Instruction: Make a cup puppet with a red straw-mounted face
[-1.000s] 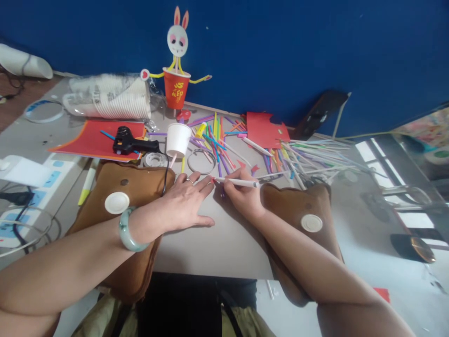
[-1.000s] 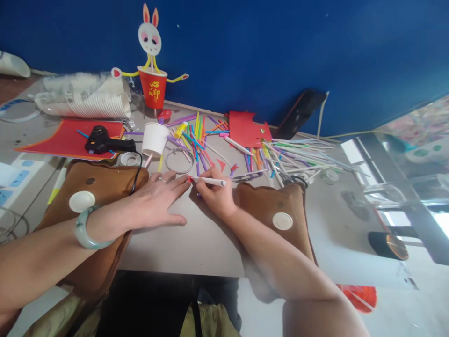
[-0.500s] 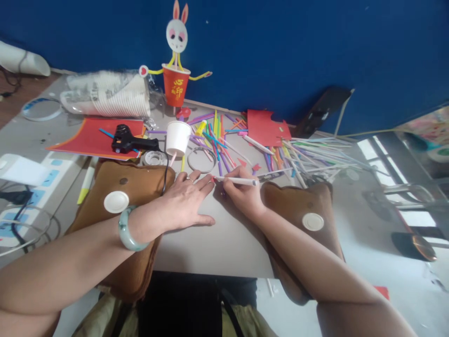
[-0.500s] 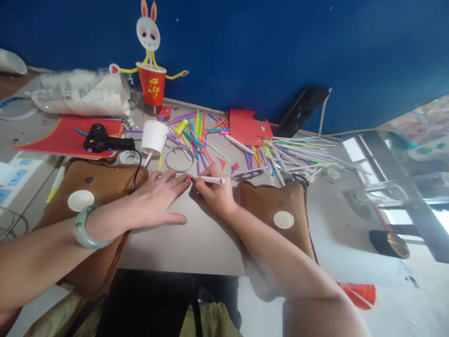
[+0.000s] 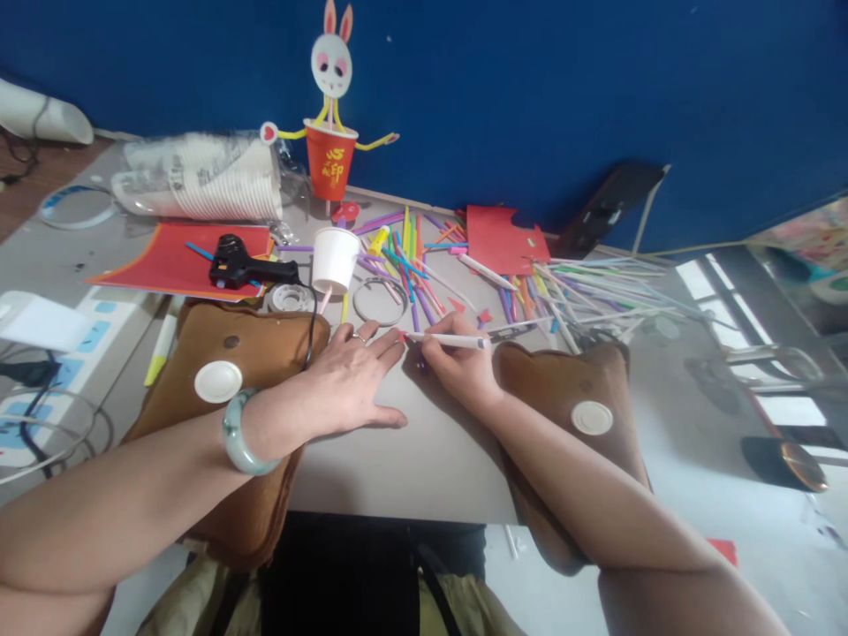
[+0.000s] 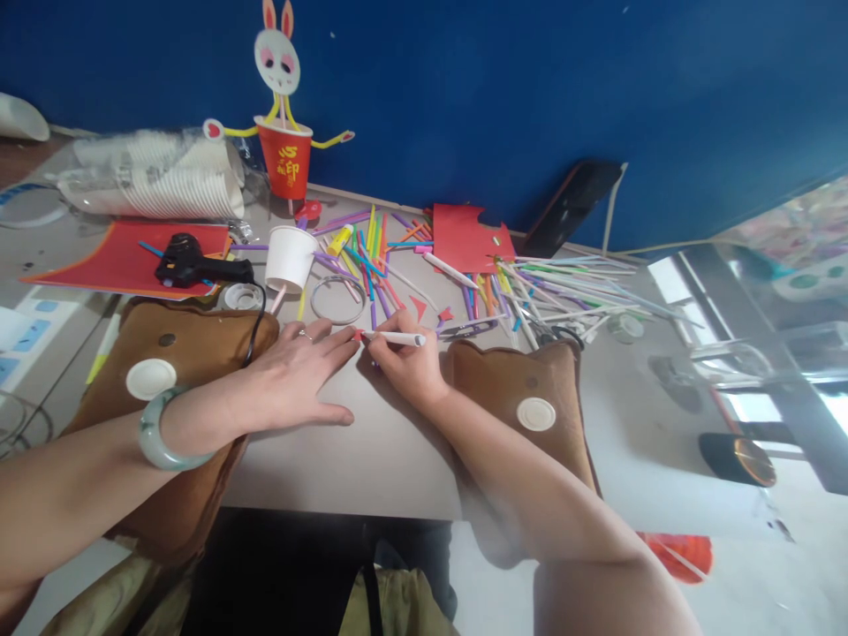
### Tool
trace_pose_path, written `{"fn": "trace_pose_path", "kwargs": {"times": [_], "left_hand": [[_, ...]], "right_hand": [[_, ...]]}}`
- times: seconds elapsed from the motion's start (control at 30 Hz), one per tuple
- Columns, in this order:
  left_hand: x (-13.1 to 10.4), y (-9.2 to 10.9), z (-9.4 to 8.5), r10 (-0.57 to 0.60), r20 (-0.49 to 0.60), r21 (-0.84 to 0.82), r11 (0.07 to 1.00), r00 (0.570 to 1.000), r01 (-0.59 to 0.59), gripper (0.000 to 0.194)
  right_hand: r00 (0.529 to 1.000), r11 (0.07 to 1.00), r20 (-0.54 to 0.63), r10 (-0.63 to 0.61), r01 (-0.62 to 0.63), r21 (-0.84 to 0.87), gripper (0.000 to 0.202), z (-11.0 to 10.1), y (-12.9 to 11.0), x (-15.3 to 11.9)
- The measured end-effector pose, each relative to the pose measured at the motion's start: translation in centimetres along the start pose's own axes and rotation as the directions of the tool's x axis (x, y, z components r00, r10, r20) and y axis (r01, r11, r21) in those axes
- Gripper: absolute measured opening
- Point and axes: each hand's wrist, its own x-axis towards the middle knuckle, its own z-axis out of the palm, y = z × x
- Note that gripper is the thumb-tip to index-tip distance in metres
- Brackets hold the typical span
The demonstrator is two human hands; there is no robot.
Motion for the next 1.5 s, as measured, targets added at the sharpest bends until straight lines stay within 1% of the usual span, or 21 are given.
{"fn": "trace_pose_path", "kwargs": {"times": [0.2,0.4,0.6,0.73,1.0,1.13,1.3,1.5], "left_hand": [[0.02,-0.02,0.07,0.000,-0.009,-0.005,1.000,1.000,0.000,0.079],[-0.11,0.01,0.16,0.004,-0.011,-0.005,1.000,1.000,-0.004,0.082],[-0.07,-0.08,0.21,0.007,-0.015,-0.004,1.000,1.000,-0.007,0.079],[-0.06,-0.12,0.15,0.011,-0.017,-0.015,1.000,1.000,-0.012,0.080],[-0.05,-0.05,0.18,0.007,-0.025,-0.006,1.000,1.000,-0.007,0.081],[0.02,-0.05,0.15,0.007,-0.018,-0.009,1.000,1.000,-0.007,0.083],[0.03,0.08,-0.10,0.000,0.001,-0.005,1.000,1.000,0.000,0.084],[-0.08,-0.01,0.04,0.005,-0.010,-0.005,1.000,1.000,-0.005,0.085]], "right_hand": [[0.999,1.000,0.010,0.030,-0.030,0.000,0.007,-0.13,-0.20,-0.09],[0.999,0.999,0.025,0.033,-0.034,0.027,0.008,-0.05,0.08,-0.18],[1.000,0.998,-0.019,0.020,-0.019,0.056,0.008,0.04,-0.09,-0.25],[0.999,0.997,0.003,0.046,-0.046,0.062,0.008,0.11,-0.09,-0.35],[0.999,0.997,0.027,0.046,-0.047,0.059,0.007,0.12,0.17,-0.33],[0.996,0.994,0.058,0.067,-0.071,0.087,0.007,0.14,0.17,-0.37],[0.997,0.996,0.066,0.046,-0.052,0.077,0.007,0.03,0.12,-0.34],[0.997,0.997,0.066,0.046,-0.049,0.051,0.008,-0.22,-0.14,-0.21]]}}
